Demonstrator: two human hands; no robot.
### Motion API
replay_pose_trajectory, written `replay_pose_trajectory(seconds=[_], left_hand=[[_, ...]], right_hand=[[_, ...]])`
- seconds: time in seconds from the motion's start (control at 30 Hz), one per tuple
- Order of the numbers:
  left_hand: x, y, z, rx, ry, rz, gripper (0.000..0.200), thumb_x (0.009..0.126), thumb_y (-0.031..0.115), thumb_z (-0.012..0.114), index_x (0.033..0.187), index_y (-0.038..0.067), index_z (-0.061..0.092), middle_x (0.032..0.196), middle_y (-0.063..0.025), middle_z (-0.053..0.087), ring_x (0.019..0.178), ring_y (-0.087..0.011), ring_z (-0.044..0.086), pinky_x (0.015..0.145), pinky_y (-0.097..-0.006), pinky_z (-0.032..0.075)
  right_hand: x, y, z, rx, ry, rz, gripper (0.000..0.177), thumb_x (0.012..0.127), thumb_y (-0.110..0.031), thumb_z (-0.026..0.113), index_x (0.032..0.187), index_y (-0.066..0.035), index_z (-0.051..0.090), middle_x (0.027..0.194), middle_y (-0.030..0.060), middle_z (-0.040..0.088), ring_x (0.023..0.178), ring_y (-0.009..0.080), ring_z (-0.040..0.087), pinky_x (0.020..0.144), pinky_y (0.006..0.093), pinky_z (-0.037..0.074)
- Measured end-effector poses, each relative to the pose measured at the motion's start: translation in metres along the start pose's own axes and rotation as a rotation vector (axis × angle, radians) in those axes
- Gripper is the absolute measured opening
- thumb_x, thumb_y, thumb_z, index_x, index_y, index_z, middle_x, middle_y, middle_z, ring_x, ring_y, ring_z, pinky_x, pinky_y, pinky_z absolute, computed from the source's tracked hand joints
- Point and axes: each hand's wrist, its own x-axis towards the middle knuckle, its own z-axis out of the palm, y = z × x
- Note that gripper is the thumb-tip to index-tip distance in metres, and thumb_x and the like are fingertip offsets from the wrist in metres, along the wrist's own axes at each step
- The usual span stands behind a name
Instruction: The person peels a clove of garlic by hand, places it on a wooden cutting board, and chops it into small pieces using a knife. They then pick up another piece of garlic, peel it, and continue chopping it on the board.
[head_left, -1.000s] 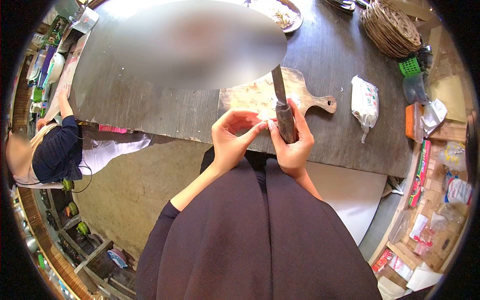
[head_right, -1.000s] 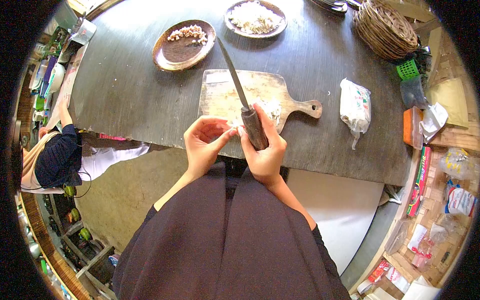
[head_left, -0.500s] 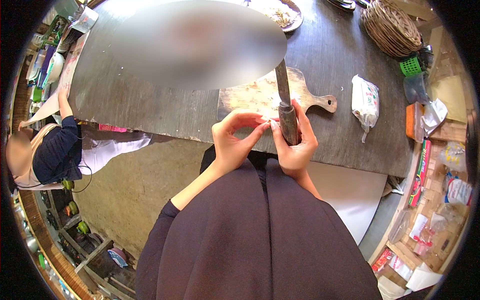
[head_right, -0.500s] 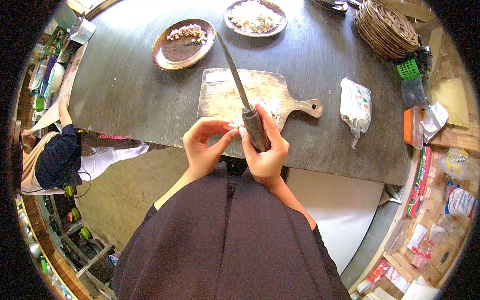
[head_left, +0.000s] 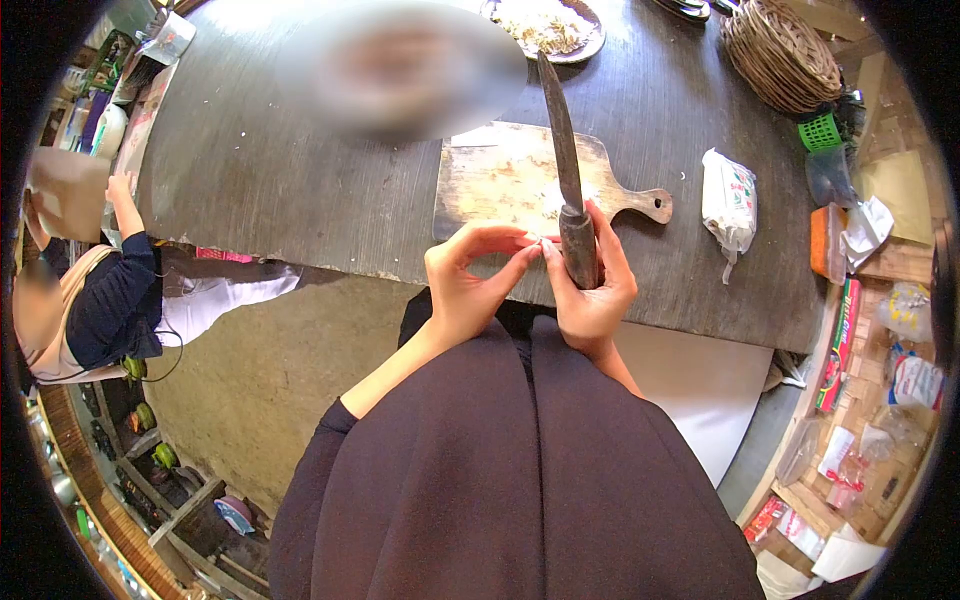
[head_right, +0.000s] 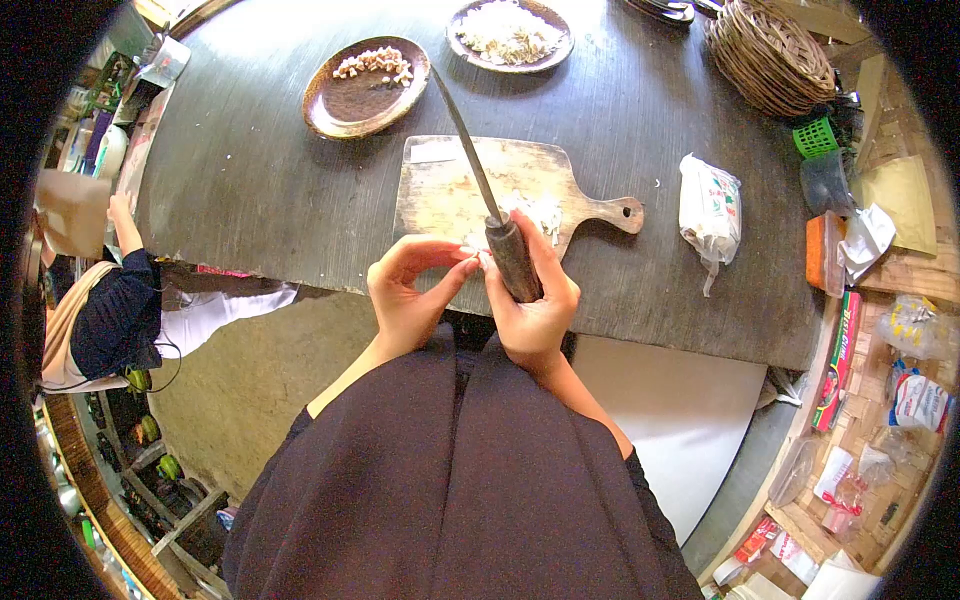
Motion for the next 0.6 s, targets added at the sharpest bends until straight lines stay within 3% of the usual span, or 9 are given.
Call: replay_pose_trajectory(seconds=[0.6], left_hand=[[-0.0021,-0.0038,-0.0030,-0.024,0.000,-0.015,0.018,0.091,-0.003,0.074,0.108,-0.004,0.071,0.101,-0.0120,0.078,0.094,-0.0153,0.075,0.086,-0.0280,0.058]], right_hand=[[-0.0017,0.0067,-0.0003,0.050,0.011,0.042,0.061,0.085,0.011,0.075,0.142,0.004,0.056,0.119,0.0132,0.073,0.103,0.0173,0.073,0.093,0.0309,0.056]])
